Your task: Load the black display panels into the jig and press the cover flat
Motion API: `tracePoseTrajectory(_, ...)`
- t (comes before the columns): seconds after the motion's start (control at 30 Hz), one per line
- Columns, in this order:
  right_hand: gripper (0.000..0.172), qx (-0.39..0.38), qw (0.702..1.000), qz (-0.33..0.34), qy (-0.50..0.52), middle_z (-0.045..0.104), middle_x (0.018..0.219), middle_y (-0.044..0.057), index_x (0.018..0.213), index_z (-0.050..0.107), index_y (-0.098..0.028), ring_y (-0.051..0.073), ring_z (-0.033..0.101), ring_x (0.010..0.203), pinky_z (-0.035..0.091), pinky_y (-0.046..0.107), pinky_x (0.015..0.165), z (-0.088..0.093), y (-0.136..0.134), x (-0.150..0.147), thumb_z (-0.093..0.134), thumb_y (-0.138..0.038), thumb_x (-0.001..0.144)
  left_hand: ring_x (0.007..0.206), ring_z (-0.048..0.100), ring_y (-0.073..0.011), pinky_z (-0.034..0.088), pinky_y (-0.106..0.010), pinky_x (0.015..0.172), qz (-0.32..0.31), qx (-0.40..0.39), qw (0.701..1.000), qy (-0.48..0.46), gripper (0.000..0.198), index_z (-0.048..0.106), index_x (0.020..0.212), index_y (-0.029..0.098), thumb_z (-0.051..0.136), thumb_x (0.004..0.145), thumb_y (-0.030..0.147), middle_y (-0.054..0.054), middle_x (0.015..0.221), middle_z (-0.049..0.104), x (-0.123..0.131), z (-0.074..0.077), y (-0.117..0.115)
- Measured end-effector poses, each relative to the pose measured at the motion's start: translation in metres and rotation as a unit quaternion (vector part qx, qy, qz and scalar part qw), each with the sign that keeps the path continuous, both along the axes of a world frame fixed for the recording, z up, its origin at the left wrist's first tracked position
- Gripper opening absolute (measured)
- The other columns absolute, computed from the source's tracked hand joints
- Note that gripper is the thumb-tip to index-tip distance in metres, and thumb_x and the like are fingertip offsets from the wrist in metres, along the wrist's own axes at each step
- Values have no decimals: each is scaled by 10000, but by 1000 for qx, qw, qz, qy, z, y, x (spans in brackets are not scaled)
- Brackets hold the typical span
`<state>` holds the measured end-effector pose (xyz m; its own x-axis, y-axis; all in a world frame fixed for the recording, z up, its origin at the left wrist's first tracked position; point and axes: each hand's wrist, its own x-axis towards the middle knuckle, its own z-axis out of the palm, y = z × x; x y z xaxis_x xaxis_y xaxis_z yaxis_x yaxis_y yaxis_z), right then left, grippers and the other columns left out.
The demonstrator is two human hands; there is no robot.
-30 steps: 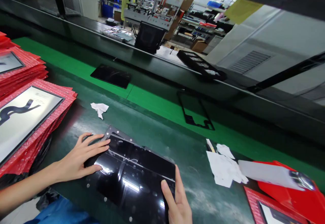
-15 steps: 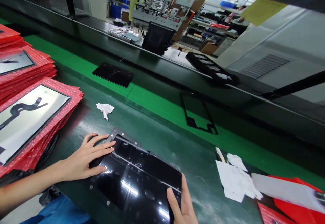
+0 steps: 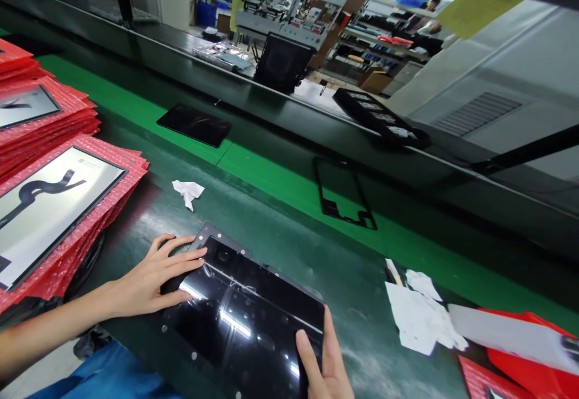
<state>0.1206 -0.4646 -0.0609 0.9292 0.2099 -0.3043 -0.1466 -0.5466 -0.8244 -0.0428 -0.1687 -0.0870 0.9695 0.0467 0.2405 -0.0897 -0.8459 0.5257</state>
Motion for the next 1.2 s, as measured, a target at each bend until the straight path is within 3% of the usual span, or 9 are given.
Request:
tracePoseTrajectory(0.13, 879, 17, 1000, -24, -3, 242, 1616, -54, 1547, 295, -287, 270, 135, 1501, 81, 439, 1217, 3, 5, -5, 644, -607, 806, 1526, 77, -327, 256, -637, 1135, 55, -26, 998, 8, 478, 434, 1458, 254, 486, 992, 343, -131, 1614, 259, -1, -2, 2)
tracePoseTrajectory(0.27, 926, 26, 997, -67, 12, 262, 1609, -57, 1535, 326, -303, 276, 166, 1496, 105, 431, 1218, 9, 14, -11, 701, -615, 747, 1533, 38, -242, 176, -593, 1204, 30, -49, 998, 36, 479, 332, 1511, 231, 358, 1032, 240, -108, 1601, 303, -1, -3, 4)
tracePoseTrajectory(0.37, 914, 17, 997, -70, 18, 261, 1607, -56, 1540, 311, -312, 289, 173, 1491, 137, 452, 1210, 15, 19, -17, 690, -613, 765, 1531, 36, -241, 142, -595, 1217, 8, -36, 999, 40, 479, 334, 1512, 227, 349, 1033, 226, -111, 1607, 287, 0, -3, 5)
tracePoseTrajectory(0.6, 894, 8, 997, -75, 15, 244, 1604, -47, 1550, 285, -319, 312, 183, 1475, 255, 466, 1179, 27, 26, -28, 667, -605, 793, 1518, -24, -337, 119, -691, 1170, -17, 29, 999, 37, 486, 423, 1471, 327, 459, 998, 219, -91, 1650, 123, 0, -2, 7)
tracePoseTrajectory(0.8, 904, 13, 994, -102, 21, 320, 1580, -52, 1533, 328, -336, 326, 261, 1458, 254, 469, 1185, 28, 27, -29, 711, -591, 755, 1508, -11, -391, 73, -716, 1151, -56, 78, 993, 62, 580, 443, 1452, 319, 624, 910, 418, -145, 1652, 64, 1, 9, 12)
tracePoseTrajectory(1.03, 903, 48, 989, -134, 25, 451, 1517, -32, 1496, 401, -341, 334, 392, 1402, 305, 466, 1177, 15, 24, -27, 745, -609, 705, 1511, 15, -406, 35, -776, 1100, -49, 86, 994, 45, 721, 428, 1453, 320, 715, 814, 490, -163, 1634, 168, 5, 18, 8)
tracePoseTrajectory(1.2, 845, 58, 993, -101, -25, 556, 1412, 76, 1459, 443, -239, 330, 497, 1307, 374, 476, 1129, -4, 11, -22, 726, -594, 747, 1506, 54, -426, 94, -789, 1083, -27, 160, 986, 46, 776, 437, 1449, 282, 754, 773, 492, -204, 1608, 226, 4, 19, 0)
